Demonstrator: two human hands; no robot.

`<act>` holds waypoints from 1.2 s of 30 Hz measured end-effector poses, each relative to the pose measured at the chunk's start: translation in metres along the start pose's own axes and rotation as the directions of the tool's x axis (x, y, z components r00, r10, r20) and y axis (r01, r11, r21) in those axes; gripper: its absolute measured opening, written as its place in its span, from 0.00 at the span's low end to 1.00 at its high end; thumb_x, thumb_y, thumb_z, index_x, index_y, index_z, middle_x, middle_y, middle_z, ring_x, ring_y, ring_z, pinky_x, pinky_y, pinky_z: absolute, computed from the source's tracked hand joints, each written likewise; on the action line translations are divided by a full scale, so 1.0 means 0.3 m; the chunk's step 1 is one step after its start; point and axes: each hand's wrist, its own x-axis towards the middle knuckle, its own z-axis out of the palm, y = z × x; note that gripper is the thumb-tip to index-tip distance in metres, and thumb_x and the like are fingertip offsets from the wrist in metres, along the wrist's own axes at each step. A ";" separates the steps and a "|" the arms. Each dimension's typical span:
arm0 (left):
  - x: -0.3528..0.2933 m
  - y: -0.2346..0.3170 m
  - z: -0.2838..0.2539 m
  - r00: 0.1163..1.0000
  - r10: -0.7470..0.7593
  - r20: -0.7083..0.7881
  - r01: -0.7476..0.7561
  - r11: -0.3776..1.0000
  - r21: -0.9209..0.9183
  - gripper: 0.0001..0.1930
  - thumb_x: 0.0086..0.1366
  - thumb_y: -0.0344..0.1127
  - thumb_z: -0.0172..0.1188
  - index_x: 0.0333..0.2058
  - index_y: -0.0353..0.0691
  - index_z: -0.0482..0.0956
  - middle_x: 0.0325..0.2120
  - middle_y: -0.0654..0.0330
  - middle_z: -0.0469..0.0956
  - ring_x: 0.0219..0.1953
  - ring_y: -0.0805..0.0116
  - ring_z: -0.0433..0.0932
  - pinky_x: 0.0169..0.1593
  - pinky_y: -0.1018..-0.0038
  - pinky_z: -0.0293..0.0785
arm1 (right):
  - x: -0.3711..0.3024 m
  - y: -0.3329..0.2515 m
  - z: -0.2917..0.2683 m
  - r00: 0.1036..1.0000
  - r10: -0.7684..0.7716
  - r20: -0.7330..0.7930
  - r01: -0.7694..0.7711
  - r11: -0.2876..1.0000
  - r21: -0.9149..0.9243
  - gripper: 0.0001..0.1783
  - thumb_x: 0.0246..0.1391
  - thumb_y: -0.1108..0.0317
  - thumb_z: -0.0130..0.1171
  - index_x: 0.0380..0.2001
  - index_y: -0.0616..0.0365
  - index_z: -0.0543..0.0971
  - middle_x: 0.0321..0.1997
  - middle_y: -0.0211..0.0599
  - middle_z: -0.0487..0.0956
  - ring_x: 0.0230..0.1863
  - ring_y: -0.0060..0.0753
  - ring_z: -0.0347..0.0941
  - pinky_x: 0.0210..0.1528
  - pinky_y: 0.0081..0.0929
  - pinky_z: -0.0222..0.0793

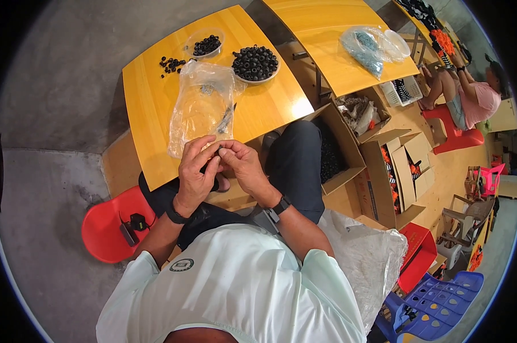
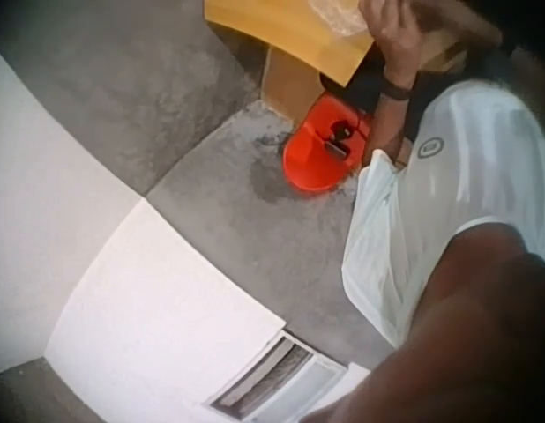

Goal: The person assembles components by taking metal pins from a plastic bag on the table and inserting them into black rubber grommets by hand.

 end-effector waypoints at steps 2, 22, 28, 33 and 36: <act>-0.011 -0.011 -0.001 0.998 -0.055 0.027 0.057 0.994 -0.094 0.16 0.58 0.22 0.61 0.46 0.36 0.82 0.50 0.53 0.77 0.51 0.56 0.76 0.54 0.67 0.73 | 0.002 -0.001 0.001 1.000 0.004 0.003 -0.004 1.000 0.021 0.13 0.68 0.68 0.53 0.51 0.62 0.75 0.38 0.31 0.80 0.38 0.18 0.78 0.41 0.18 0.78; 0.416 -0.992 -0.250 0.872 -0.468 -0.144 0.488 0.850 0.196 0.10 0.59 0.35 0.63 0.35 0.34 0.84 0.26 0.53 0.84 0.31 0.62 0.84 0.38 0.70 0.77 | 0.038 -0.073 -0.091 1.000 0.006 -0.017 -0.008 0.995 -0.101 0.13 0.68 0.68 0.53 0.50 0.63 0.75 0.41 0.38 0.81 0.39 0.26 0.77 0.42 0.23 0.76; 0.550 -1.103 -0.188 0.914 -0.395 -0.090 0.401 0.850 0.341 0.13 0.58 0.34 0.62 0.42 0.36 0.83 0.33 0.50 0.83 0.38 0.53 0.83 0.43 0.64 0.77 | 0.061 -0.071 -0.085 0.998 0.026 -0.058 -0.031 0.996 -0.086 0.12 0.67 0.67 0.54 0.50 0.61 0.75 0.40 0.39 0.80 0.38 0.26 0.77 0.41 0.23 0.76; 0.581 -1.111 -0.152 0.934 -0.357 -0.012 0.316 0.812 0.491 0.11 0.58 0.33 0.63 0.38 0.38 0.85 0.35 0.47 0.80 0.43 0.50 0.79 0.48 0.60 0.75 | 0.081 -0.062 -0.095 0.994 0.058 -0.089 -0.064 0.996 -0.062 0.13 0.67 0.66 0.55 0.49 0.61 0.75 0.40 0.38 0.80 0.38 0.26 0.77 0.40 0.24 0.77; 0.569 -1.130 -0.158 0.954 -0.296 -0.035 0.272 0.817 0.508 0.08 0.58 0.32 0.62 0.36 0.39 0.85 0.35 0.46 0.80 0.39 0.49 0.80 0.45 0.62 0.76 | 0.089 -0.050 -0.093 0.994 0.070 -0.081 -0.074 0.995 -0.059 0.13 0.66 0.66 0.55 0.49 0.61 0.76 0.39 0.38 0.80 0.38 0.26 0.77 0.40 0.24 0.77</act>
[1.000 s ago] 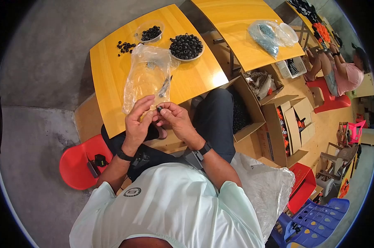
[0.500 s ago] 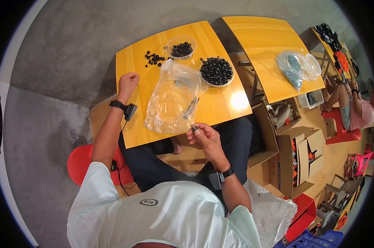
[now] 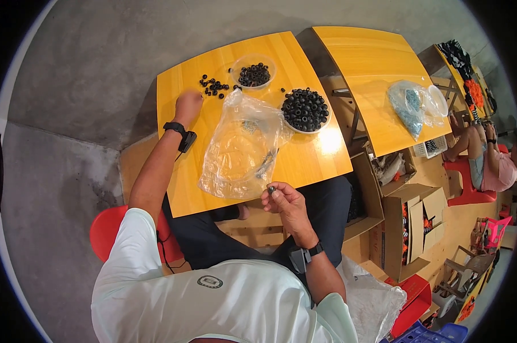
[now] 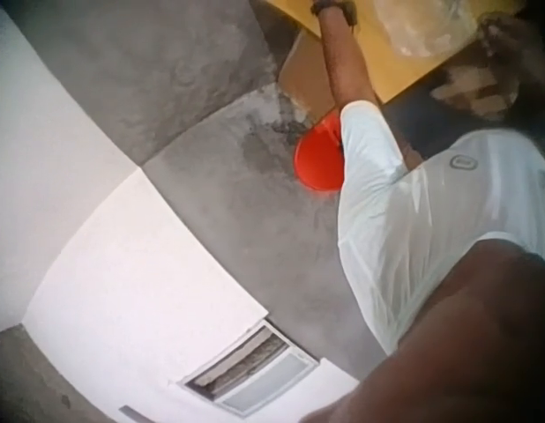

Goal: The person assembles components by taking metal pins from a plastic bag on the table and inserting them into black rubber grommets by hand.

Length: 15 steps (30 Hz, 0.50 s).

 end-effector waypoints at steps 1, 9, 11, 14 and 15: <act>-0.008 0.003 -0.002 1.000 0.001 0.002 -0.001 1.000 0.001 0.08 0.58 0.32 0.62 0.36 0.39 0.85 0.35 0.46 0.80 0.39 0.49 0.80 0.45 0.62 0.76 | 0.003 -0.003 0.007 1.000 -0.001 0.008 0.001 1.000 0.002 0.13 0.66 0.66 0.55 0.49 0.61 0.76 0.39 0.38 0.80 0.38 0.26 0.77 0.40 0.24 0.77; -0.339 0.285 -0.210 0.955 -0.054 0.293 0.291 0.380 -0.878 0.11 0.66 0.27 0.58 0.45 0.28 0.79 0.29 0.62 0.79 0.30 0.76 0.78 0.38 0.78 0.75 | -0.025 -0.011 0.055 1.000 -0.001 0.030 0.001 1.000 0.022 0.13 0.67 0.67 0.54 0.50 0.61 0.76 0.41 0.35 0.81 0.38 0.24 0.77 0.44 0.23 0.76; -0.464 0.399 -0.272 0.944 -0.013 0.330 0.319 0.292 -0.901 0.11 0.66 0.26 0.57 0.46 0.29 0.78 0.31 0.60 0.79 0.30 0.75 0.78 0.39 0.78 0.75 | -0.028 0.000 0.060 0.997 -0.001 0.077 -0.002 0.999 0.032 0.13 0.68 0.68 0.53 0.50 0.61 0.75 0.41 0.36 0.81 0.39 0.24 0.77 0.44 0.24 0.76; -0.625 0.526 -0.330 0.911 0.060 0.407 0.403 0.069 -0.913 0.12 0.67 0.26 0.56 0.47 0.29 0.77 0.33 0.60 0.79 0.31 0.74 0.77 0.41 0.78 0.74 | -0.040 -0.005 0.092 0.993 -0.010 0.118 0.005 0.999 0.040 0.13 0.67 0.68 0.53 0.51 0.62 0.75 0.41 0.36 0.81 0.39 0.24 0.77 0.44 0.23 0.76; -0.665 0.562 -0.340 0.911 0.105 0.400 0.402 -0.004 -0.915 0.12 0.67 0.26 0.56 0.47 0.29 0.77 0.33 0.60 0.78 0.31 0.74 0.76 0.41 0.78 0.74 | -0.044 -0.009 0.101 0.991 -0.009 0.131 0.004 0.999 0.036 0.13 0.67 0.68 0.53 0.52 0.62 0.74 0.41 0.36 0.81 0.39 0.24 0.77 0.44 0.22 0.76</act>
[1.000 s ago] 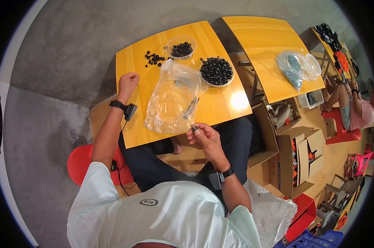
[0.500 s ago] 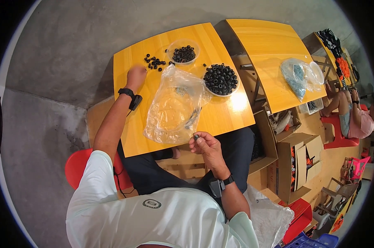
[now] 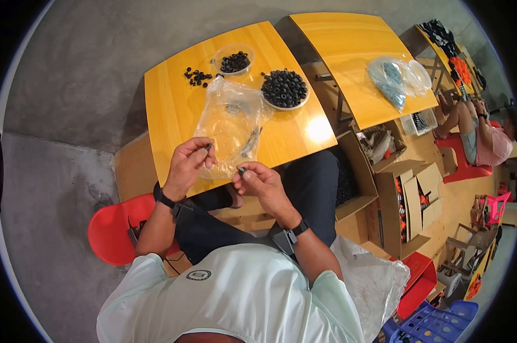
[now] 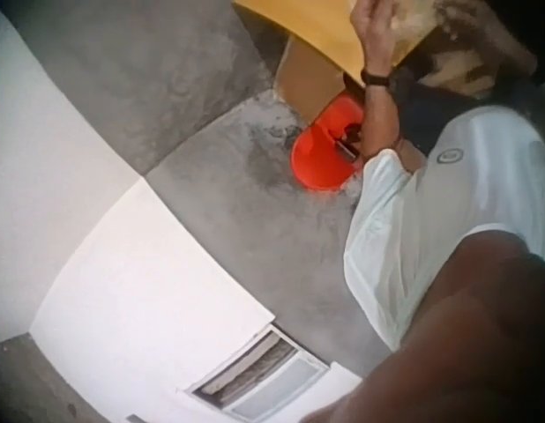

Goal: The person assembles components by taking metal pins from a plastic bag on the table and inserting them into black rubber grommets by hand.

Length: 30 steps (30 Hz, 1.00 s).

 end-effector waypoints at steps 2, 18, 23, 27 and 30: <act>-0.059 -0.008 0.056 0.999 0.007 0.047 -0.003 0.997 -0.077 0.11 0.67 0.25 0.55 0.47 0.29 0.77 0.33 0.60 0.78 0.31 0.75 0.76 0.40 0.78 0.74 | -0.007 0.001 0.008 1.000 -0.006 0.006 0.006 1.000 -0.009 0.13 0.67 0.67 0.54 0.51 0.61 0.74 0.42 0.37 0.81 0.39 0.25 0.78 0.44 0.23 0.75; -0.184 -0.034 0.199 0.993 0.047 0.107 -0.090 0.890 0.447 0.11 0.64 0.23 0.59 0.46 0.31 0.78 0.30 0.63 0.78 0.31 0.78 0.78 0.37 0.81 0.76 | -0.103 0.033 0.015 0.998 -0.025 0.061 0.026 1.000 -0.010 0.14 0.67 0.67 0.54 0.51 0.63 0.76 0.39 0.33 0.81 0.38 0.21 0.77 0.43 0.19 0.76; -0.194 -0.033 0.219 0.968 0.200 0.150 -0.250 0.809 0.533 0.09 0.65 0.22 0.57 0.44 0.30 0.79 0.32 0.63 0.76 0.31 0.79 0.76 0.34 0.83 0.73 | -0.103 0.039 0.010 0.997 -0.024 0.079 0.023 1.000 0.022 0.14 0.67 0.68 0.54 0.51 0.63 0.76 0.39 0.33 0.81 0.37 0.21 0.77 0.43 0.19 0.76; -0.215 -0.024 0.236 0.984 0.154 0.085 -0.176 0.859 0.481 0.09 0.67 0.22 0.55 0.44 0.31 0.79 0.32 0.63 0.76 0.31 0.79 0.76 0.35 0.82 0.73 | -0.107 0.035 0.016 0.996 -0.021 0.085 0.019 1.000 0.021 0.13 0.67 0.68 0.54 0.51 0.63 0.76 0.39 0.34 0.81 0.37 0.21 0.76 0.43 0.19 0.76; -0.218 -0.026 0.234 0.980 0.166 0.108 -0.198 0.857 0.476 0.09 0.68 0.24 0.51 0.43 0.31 0.79 0.31 0.62 0.77 0.30 0.77 0.78 0.34 0.79 0.76 | -0.108 0.035 0.015 0.993 -0.016 0.115 0.013 1.000 0.027 0.13 0.67 0.68 0.54 0.51 0.64 0.76 0.39 0.34 0.81 0.36 0.21 0.76 0.43 0.20 0.76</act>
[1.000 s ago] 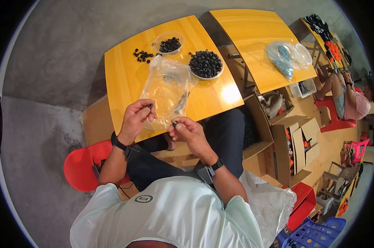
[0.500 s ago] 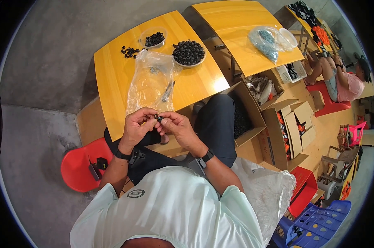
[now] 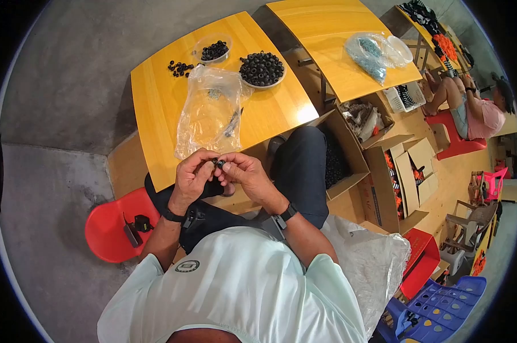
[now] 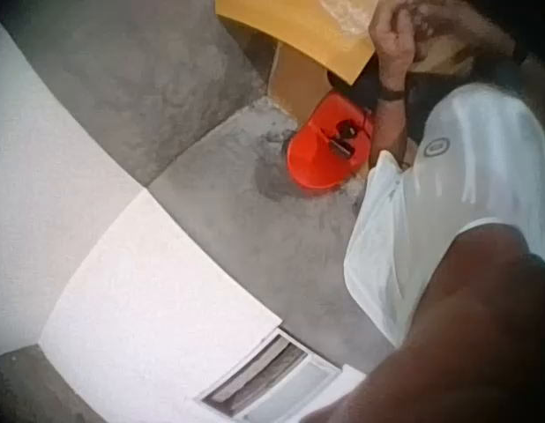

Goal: The person assembles components by taking metal pins from a plastic bag on the table and inserting them into black rubber grommets by hand.

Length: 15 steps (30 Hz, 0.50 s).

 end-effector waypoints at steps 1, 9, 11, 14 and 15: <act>0.001 0.010 0.006 1.000 -0.002 0.011 0.002 1.000 -0.013 0.09 0.68 0.24 0.51 0.43 0.32 0.79 0.30 0.62 0.77 0.29 0.76 0.78 0.33 0.79 0.76 | 0.000 0.001 0.000 1.000 -0.008 0.006 0.008 1.000 0.013 0.13 0.67 0.68 0.54 0.51 0.64 0.76 0.39 0.34 0.81 0.36 0.21 0.76 0.43 0.20 0.76; 0.006 0.018 0.021 0.968 0.249 0.039 -0.250 0.931 0.267 0.12 0.64 0.22 0.56 0.45 0.36 0.81 0.27 0.57 0.75 0.26 0.68 0.78 0.30 0.77 0.73 | -0.009 0.008 -0.009 1.000 -0.002 0.005 0.002 0.996 0.091 0.14 0.66 0.69 0.55 0.52 0.63 0.76 0.39 0.33 0.81 0.36 0.21 0.76 0.42 0.21 0.76; 0.010 0.027 0.029 0.951 0.308 0.035 -0.303 0.901 0.309 0.14 0.62 0.22 0.60 0.47 0.37 0.81 0.27 0.58 0.75 0.26 0.69 0.78 0.30 0.77 0.73 | -0.008 0.010 -0.014 1.000 -0.021 0.020 0.018 0.991 0.136 0.14 0.66 0.69 0.55 0.52 0.63 0.76 0.39 0.32 0.81 0.36 0.22 0.77 0.43 0.21 0.76; 0.012 0.013 0.028 0.956 0.294 0.019 -0.287 0.915 0.283 0.15 0.60 0.22 0.63 0.47 0.36 0.81 0.27 0.59 0.75 0.26 0.70 0.77 0.30 0.77 0.73 | -0.006 0.000 -0.012 1.000 -0.010 -0.009 0.011 0.995 0.094 0.14 0.66 0.68 0.56 0.52 0.63 0.77 0.39 0.32 0.81 0.36 0.22 0.77 0.43 0.22 0.76; 0.011 0.005 0.023 0.956 0.293 0.015 -0.285 0.916 0.282 0.15 0.60 0.22 0.63 0.47 0.36 0.81 0.27 0.59 0.75 0.26 0.70 0.77 0.30 0.77 0.73 | -0.005 -0.001 -0.010 1.000 -0.006 -0.009 0.007 0.996 0.092 0.14 0.66 0.68 0.56 0.52 0.63 0.77 0.39 0.32 0.81 0.36 0.22 0.77 0.43 0.22 0.76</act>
